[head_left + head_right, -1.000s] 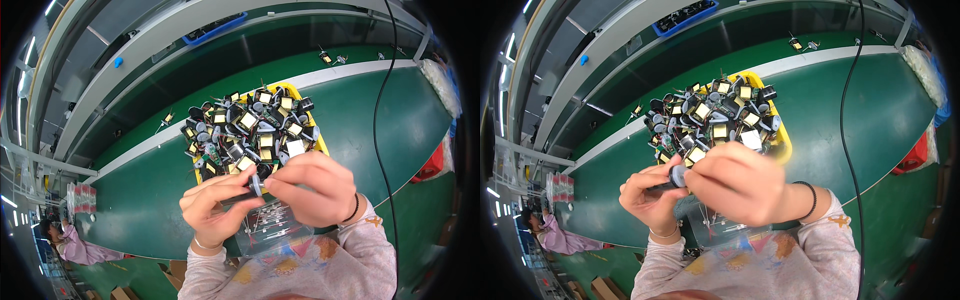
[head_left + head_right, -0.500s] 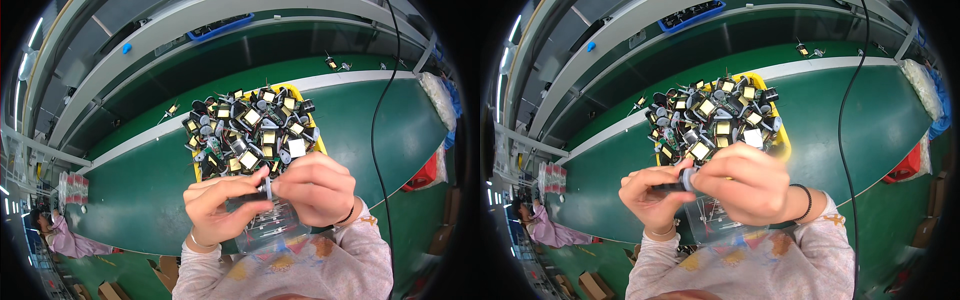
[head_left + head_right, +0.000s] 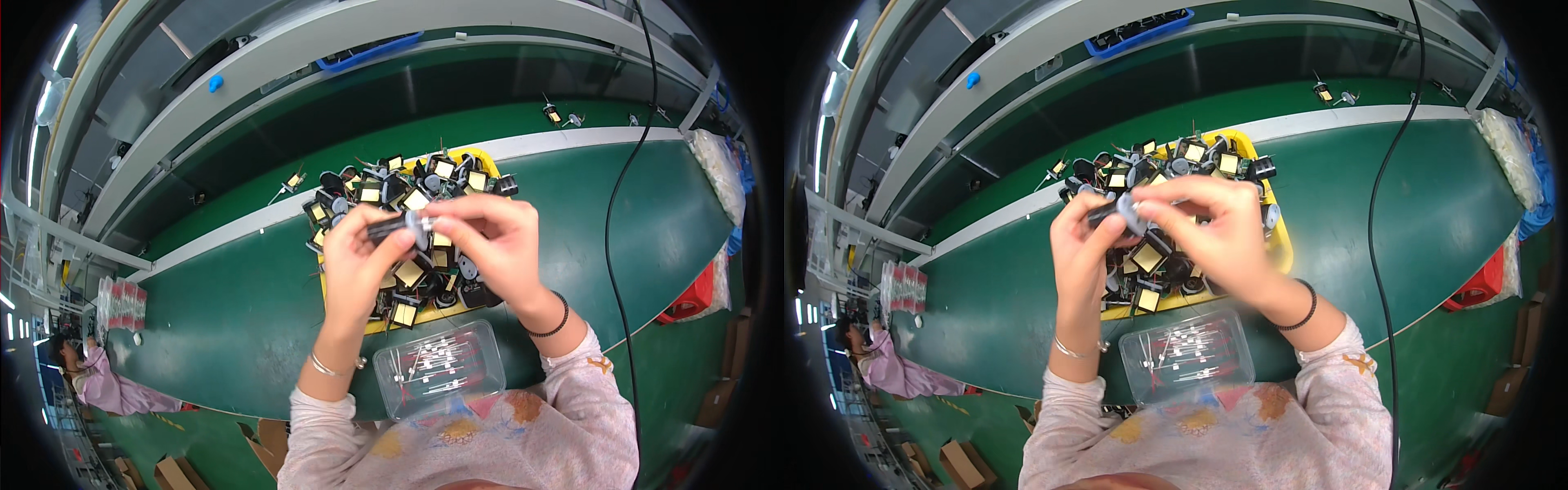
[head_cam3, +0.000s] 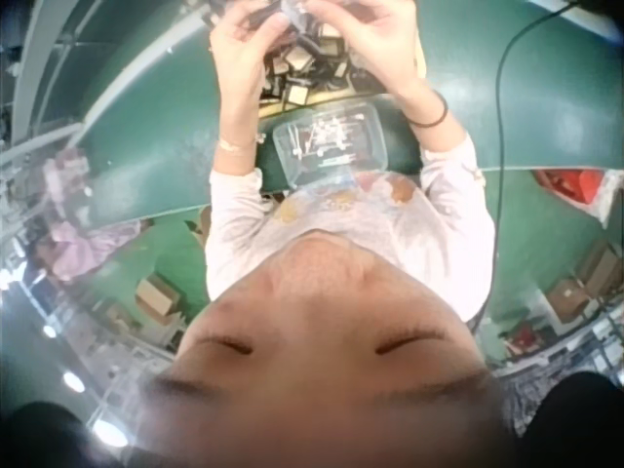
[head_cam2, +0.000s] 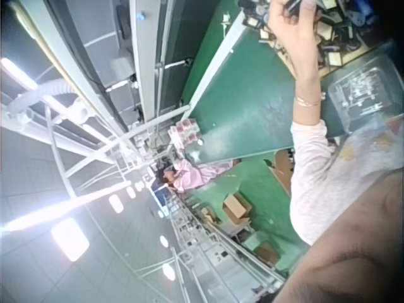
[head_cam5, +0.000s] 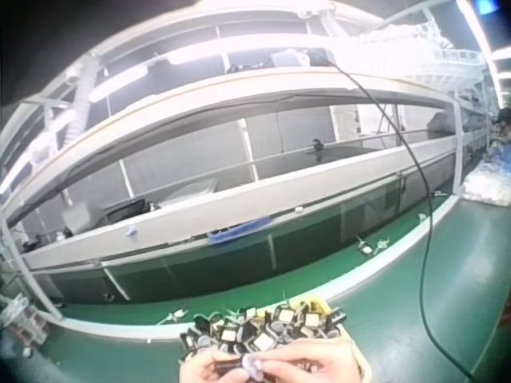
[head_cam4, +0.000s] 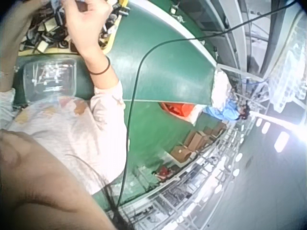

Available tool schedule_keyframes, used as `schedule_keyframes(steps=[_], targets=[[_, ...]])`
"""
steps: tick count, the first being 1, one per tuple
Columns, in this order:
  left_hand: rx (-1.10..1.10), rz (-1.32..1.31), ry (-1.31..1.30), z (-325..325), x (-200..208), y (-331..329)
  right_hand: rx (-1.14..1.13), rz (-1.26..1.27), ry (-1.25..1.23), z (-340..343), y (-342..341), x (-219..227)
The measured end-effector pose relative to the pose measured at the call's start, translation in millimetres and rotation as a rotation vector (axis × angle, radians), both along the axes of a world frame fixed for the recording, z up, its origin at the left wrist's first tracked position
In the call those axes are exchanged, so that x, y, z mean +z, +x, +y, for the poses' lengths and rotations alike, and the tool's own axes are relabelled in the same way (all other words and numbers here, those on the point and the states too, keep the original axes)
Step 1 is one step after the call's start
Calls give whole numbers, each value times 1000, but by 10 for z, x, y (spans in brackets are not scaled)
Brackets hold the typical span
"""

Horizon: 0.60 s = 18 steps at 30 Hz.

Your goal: The person assembles electronic components by taking a white plastic piece and a small metal part, fitting them together on a larger black component, and then using a thin tool to secure the assembly.

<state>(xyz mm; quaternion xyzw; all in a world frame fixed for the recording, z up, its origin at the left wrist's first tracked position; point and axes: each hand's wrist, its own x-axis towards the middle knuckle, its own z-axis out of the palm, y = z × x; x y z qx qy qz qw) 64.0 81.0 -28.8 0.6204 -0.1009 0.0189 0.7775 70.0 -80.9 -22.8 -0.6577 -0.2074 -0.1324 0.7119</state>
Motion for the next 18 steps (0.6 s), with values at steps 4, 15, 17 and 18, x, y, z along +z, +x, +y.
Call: schedule_keyframes(steps=[4, 15, 17, 18], targets=[[-79, 48, 338, 109, -2, 831, -348, -119, -191, -146, 203, -82], [-39, -398, 1344, 201, 132, 1461, 693, -281, -1236, 13, -894, -648], [-272, -555, 1367, 146, 200, 1178, 769, -216, -1309, 7, -958, -804], [-357, -668, 1386, 128, 176, 1051, 772, -218, -1307, 24, -977, -842]])
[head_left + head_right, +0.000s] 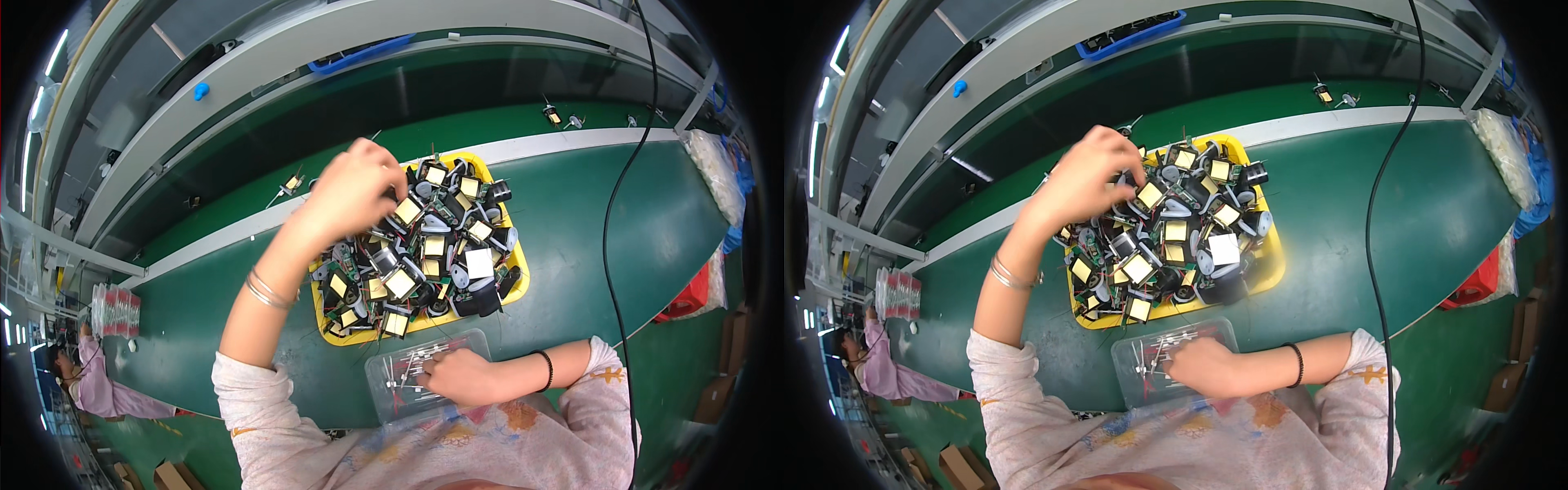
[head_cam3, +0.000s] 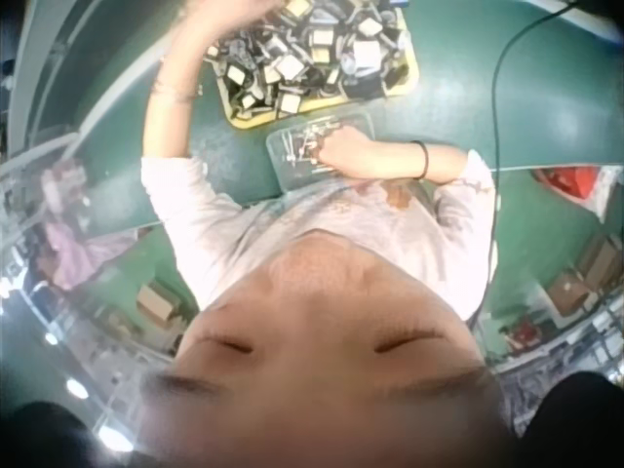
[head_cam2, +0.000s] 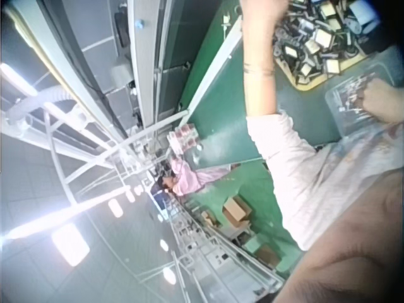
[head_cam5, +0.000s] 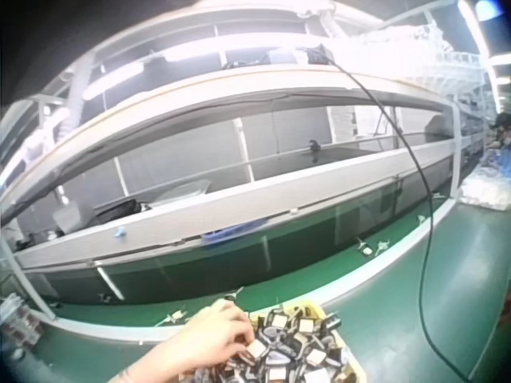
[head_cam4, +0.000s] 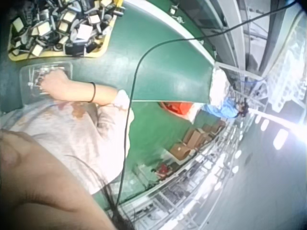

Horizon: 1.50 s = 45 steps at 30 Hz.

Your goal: The person assembles electronic components by taking a white plastic piece and a small metal part, fitting them together on a larger black component, and then using a thin tool to secure the assembly.

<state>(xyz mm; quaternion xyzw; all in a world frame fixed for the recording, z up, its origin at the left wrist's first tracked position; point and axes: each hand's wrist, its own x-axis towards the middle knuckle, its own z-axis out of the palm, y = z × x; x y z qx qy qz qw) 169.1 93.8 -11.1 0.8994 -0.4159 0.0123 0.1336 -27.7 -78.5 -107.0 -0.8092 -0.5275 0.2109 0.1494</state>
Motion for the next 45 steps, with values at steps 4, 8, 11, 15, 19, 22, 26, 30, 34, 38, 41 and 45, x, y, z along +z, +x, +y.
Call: schedule_keyframes(steps=[4, 8, 11, 15, 19, 22, 26, 30, 34, 38, 41, 45], targets=[[-18, -169, 180, -28, -180, -200, 34, 31, -117, 74, -69, -41], [-30, -345, 214, -33, -160, -208, 49, 11, -139, 84, -75, 11], [-44, -300, 99, -24, 10, -277, -23, -36, 58, 2, 13, 98], [82, -57, -359, 99, 203, -532, -53, 194, 24, -118, 302, 611], [160, 183, -967, 259, 134, -885, -203, 395, 529, -293, 567, 925], [151, 345, -1318, 388, 75, -1044, -411, 666, 930, -308, 660, 991], [133, 302, -1381, 442, -73, -1114, -527, 943, 1197, -182, 753, 913], [50, 728, -1394, 471, -88, -1174, -529, 942, 1211, -141, 762, 870], [-127, 614, -1178, 164, -110, -1145, -519, 981, 1201, -133, 762, 826], [-212, 536, -1048, 114, -101, -1100, -436, 1350, 1145, -139, 790, 859], [-204, 513, -1034, 111, -66, -1138, -406, 1297, 1101, -127, 802, 782], [-89, 345, -900, 75, 27, -1217, -550, 736, 1205, -166, 822, 832]])
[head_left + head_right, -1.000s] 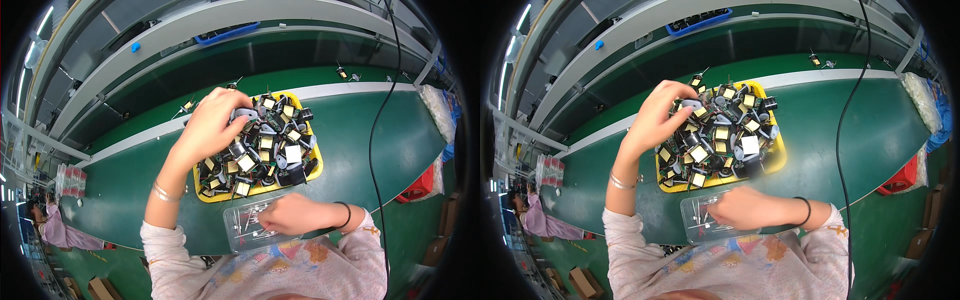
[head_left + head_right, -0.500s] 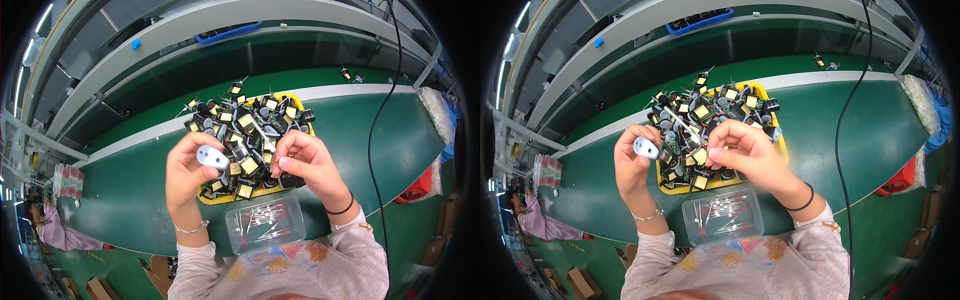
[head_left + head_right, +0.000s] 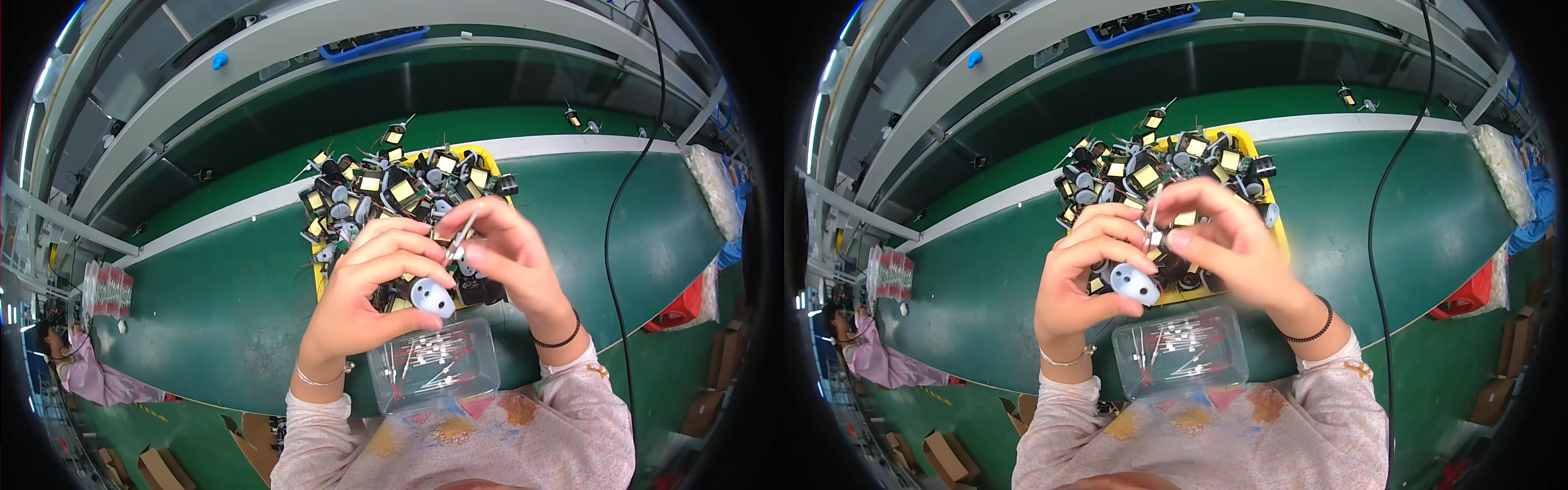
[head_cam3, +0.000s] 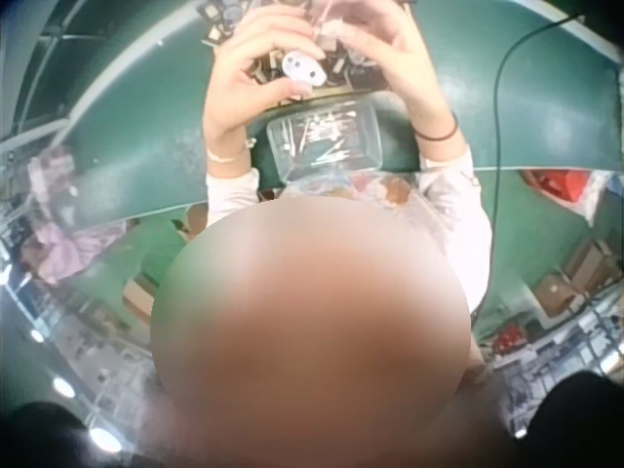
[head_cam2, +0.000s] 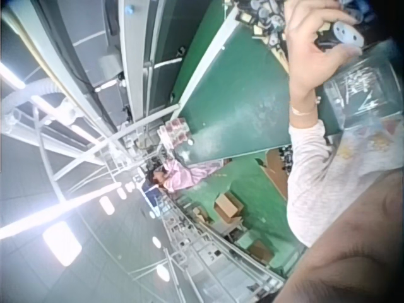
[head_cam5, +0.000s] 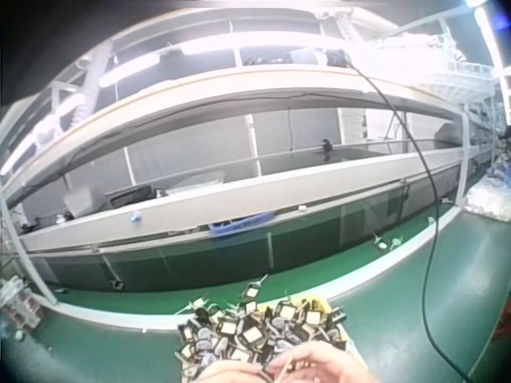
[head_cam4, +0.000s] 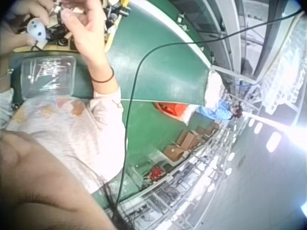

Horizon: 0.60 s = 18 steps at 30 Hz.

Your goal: The person assembles electronic components by taking a white plastic piece and a small metal part, fitting them together on a larger black component, and then using a thin tool to secure the assembly.

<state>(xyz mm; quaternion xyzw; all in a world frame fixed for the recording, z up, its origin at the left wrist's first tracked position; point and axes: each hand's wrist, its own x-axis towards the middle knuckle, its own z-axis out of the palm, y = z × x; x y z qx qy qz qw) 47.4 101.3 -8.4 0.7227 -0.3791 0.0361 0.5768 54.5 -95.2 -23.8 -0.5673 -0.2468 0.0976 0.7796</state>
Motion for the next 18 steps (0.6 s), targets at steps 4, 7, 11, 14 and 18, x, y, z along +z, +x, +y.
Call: schedule_keyframes(steps=[4, 7, 11, 14, 18], targets=[[127, -75, 127, -81, 21, -73, -121, -284, -160, -54, -4, 99], [125, -74, 119, -117, -1, -100, -163, -415, -267, -51, 11, 79], [85, -21, 100, -111, 5, -81, -223, -233, -60, -40, -34, 59], [65, -17, 78, -122, -4, -70, -287, -236, -46, -51, -46, 65], [47, 30, -6, -122, -38, -75, -252, -321, -85, -65, -26, 82]])
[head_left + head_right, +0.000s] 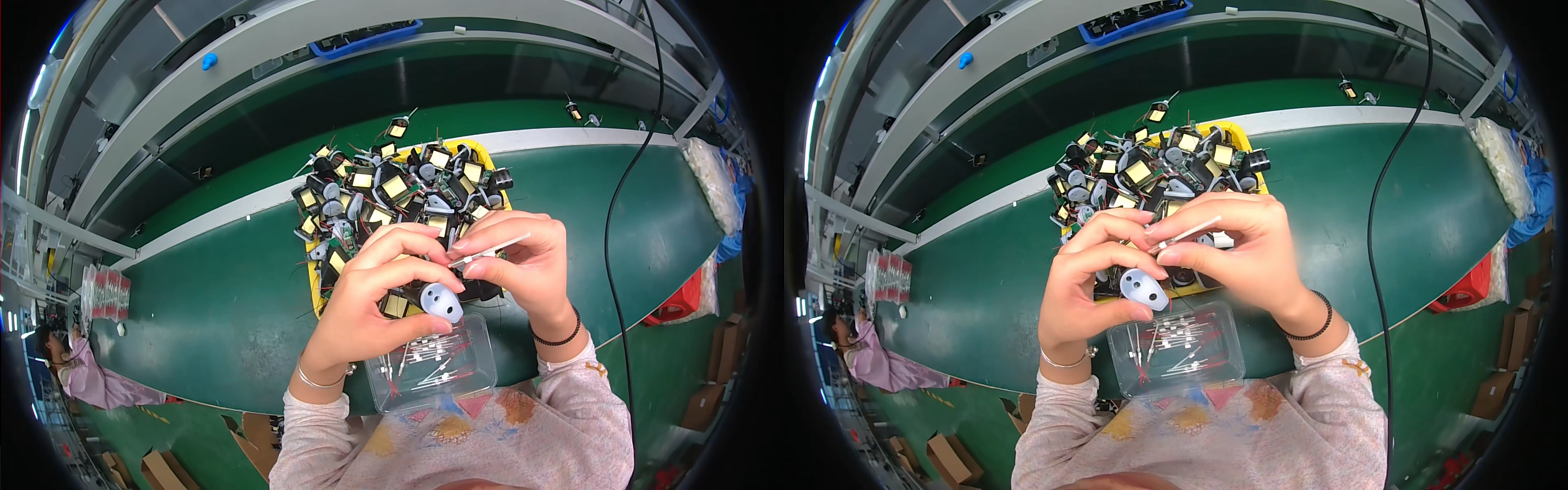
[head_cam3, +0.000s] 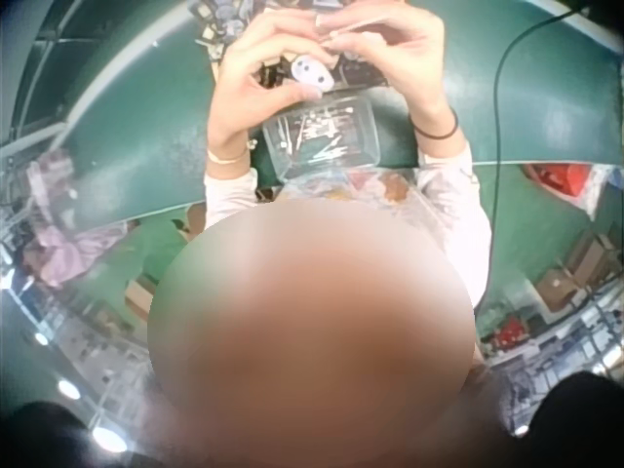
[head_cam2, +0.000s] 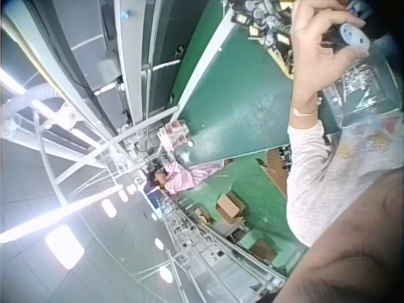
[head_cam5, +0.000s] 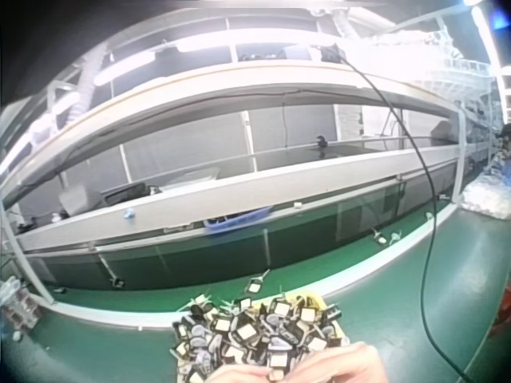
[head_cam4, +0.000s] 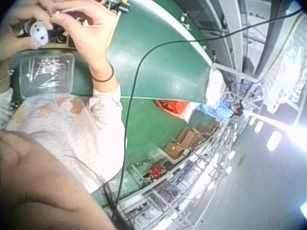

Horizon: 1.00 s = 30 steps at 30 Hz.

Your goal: The person assembles electronic components by taking a white plastic piece and a small metal part, fitting them together on a larger black component, and then using a thin tool to secure the assembly.

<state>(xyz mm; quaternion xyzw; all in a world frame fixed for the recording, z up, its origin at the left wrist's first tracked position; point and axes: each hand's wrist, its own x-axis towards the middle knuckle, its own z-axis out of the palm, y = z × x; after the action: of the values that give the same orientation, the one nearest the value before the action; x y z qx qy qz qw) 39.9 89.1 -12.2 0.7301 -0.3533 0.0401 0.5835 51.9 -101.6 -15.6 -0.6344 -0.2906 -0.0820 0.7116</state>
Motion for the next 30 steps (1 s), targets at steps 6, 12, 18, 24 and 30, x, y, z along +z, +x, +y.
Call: schedule_keyframes(steps=[6, 12, 18, 24, 30], targets=[[12, 13, 25, 44, 9, 0, -236, -145, 250, -104, -48, -24], [151, -84, -119, -124, -71, -33, -376, -513, 73, -235, -489, 176], [173, -258, -70, -126, -159, -43, -341, -569, -293, -60, -511, 284], [185, -265, -144, -144, -165, -44, -334, -554, -304, -86, -477, 266], [170, -246, -148, -136, -169, -59, -347, -525, -299, -82, -457, 275]])
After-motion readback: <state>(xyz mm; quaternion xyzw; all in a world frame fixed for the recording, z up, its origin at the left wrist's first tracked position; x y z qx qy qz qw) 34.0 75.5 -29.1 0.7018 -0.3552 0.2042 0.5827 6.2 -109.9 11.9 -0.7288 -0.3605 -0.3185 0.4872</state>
